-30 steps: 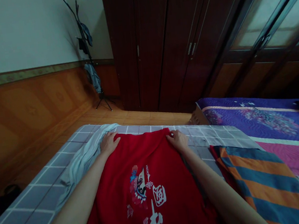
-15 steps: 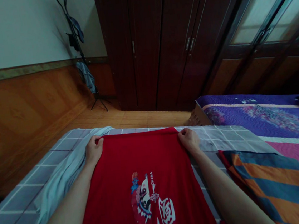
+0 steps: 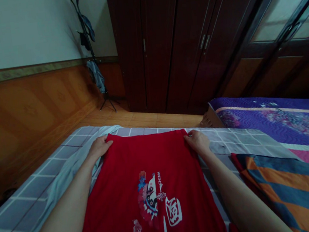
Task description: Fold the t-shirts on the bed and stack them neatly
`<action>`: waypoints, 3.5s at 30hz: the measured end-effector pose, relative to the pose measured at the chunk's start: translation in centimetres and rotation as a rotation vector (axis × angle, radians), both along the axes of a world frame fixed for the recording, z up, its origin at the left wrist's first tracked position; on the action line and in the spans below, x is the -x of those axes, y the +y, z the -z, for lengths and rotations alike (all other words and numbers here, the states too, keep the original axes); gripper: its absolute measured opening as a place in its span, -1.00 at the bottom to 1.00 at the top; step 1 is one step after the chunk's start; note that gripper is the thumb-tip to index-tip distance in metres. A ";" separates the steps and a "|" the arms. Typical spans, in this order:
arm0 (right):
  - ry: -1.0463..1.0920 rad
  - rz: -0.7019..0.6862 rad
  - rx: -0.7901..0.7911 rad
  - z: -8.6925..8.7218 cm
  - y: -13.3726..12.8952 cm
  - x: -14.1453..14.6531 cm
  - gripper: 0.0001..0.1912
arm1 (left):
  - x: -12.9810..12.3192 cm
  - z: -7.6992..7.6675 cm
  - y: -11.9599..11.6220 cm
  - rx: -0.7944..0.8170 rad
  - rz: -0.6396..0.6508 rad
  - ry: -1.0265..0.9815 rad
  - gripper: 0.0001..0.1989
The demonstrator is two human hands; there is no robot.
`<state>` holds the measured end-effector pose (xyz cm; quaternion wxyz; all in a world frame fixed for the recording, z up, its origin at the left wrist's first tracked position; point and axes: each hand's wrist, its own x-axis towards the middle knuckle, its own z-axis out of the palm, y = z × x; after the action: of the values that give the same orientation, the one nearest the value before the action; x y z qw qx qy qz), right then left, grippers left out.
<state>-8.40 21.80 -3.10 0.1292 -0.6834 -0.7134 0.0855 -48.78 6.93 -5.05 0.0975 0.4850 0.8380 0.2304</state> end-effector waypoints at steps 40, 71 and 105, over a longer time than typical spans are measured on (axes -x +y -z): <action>0.059 0.149 -0.042 0.7 1.7 -1.9 -0.63 | -8.3 -1.9 -19.9 0.019 0.174 -0.237 -0.37; 0.307 -1.143 0.556 -5.7 -35.4 6.3 -0.48 | -5.6 -6.0 -25.0 0.028 0.548 -0.590 -0.94; 0.194 -1.671 0.365 -3.4 -37.3 9.6 -0.21 | -6.5 -4.0 -33.2 0.064 0.064 -0.371 -0.68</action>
<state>-17.97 -15.47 0.27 -0.0278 0.0663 -0.9433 0.3240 -42.25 -26.27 -1.10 0.2730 0.4573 0.7968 0.2856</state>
